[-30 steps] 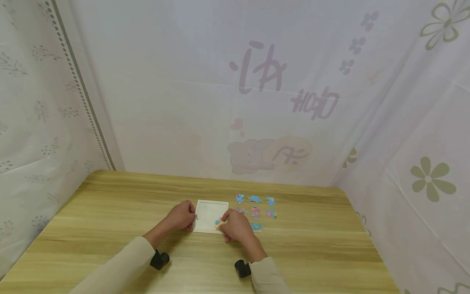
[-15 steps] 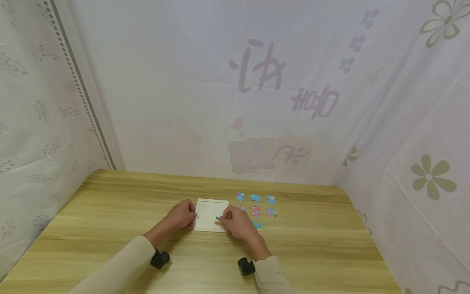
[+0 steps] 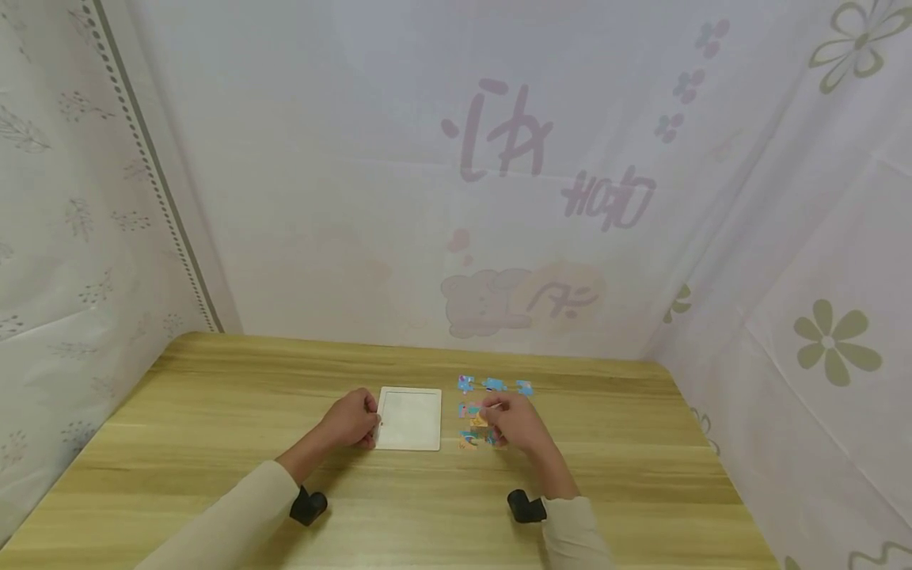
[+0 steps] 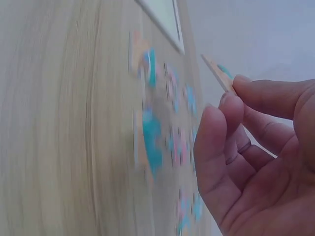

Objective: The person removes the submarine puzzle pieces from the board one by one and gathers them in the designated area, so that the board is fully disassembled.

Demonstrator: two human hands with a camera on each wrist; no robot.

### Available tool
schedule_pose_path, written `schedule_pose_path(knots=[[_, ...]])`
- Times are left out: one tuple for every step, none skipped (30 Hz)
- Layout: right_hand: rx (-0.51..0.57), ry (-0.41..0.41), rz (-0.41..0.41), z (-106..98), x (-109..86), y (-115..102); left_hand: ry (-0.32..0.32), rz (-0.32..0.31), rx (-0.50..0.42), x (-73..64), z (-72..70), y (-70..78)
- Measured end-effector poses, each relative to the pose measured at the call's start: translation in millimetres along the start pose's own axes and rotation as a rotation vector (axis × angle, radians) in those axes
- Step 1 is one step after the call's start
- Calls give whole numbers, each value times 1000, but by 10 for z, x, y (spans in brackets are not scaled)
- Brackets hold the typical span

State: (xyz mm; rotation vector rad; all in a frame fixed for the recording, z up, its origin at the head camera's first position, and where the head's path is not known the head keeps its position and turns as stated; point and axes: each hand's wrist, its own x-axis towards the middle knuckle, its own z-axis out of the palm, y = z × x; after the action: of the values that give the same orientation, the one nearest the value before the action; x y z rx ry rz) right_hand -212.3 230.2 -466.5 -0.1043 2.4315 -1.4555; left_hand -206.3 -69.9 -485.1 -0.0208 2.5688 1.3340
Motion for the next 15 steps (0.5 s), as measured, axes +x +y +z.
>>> schedule_pose_path(knots=[[5, 14, 17, -54, -20, 25, 1, 1, -2, 1, 0, -3], [12, 24, 32, -106, -41, 50, 0, 2, -5, 2, 0, -4], [17, 34, 44, -157, -64, 73, -1, 2, -8, 3, 0, -6], [23, 41, 55, -206, -85, 102, -3, 2, -12, 2, -1, -5], [25, 48, 64, -251, -107, 129, -5, 1, -19, 2, -1, -6], [25, 54, 69, -294, -130, 160, -7, 0, -23, 2, -2, -6], [18, 59, 72, -334, -149, 190, -9, -1, -28, 2, -3, -5], [15, 61, 73, -370, -172, 219, -11, -3, -31, 2, -3, -6], [5, 63, 74, -403, -193, 248, -12, -3, -32, 3, -3, -6], [-5, 65, 75, -431, -212, 278, -11, -4, -33, 3, -3, -4], [-15, 62, 75, -454, -229, 308, -12, -4, -33, 3, -4, -4], [-19, 56, 77, -474, -245, 335, -12, -5, -30, 2, -5, -3], [-19, 50, 80, -489, -258, 364, -13, -5, -29, 1, -4, -2], [-17, 44, 85, -499, -271, 393, -13, -6, -28, 1, -4, -3], [-23, 41, 87, -506, -276, 425, -13, -6, -29, 0, -4, -1]])
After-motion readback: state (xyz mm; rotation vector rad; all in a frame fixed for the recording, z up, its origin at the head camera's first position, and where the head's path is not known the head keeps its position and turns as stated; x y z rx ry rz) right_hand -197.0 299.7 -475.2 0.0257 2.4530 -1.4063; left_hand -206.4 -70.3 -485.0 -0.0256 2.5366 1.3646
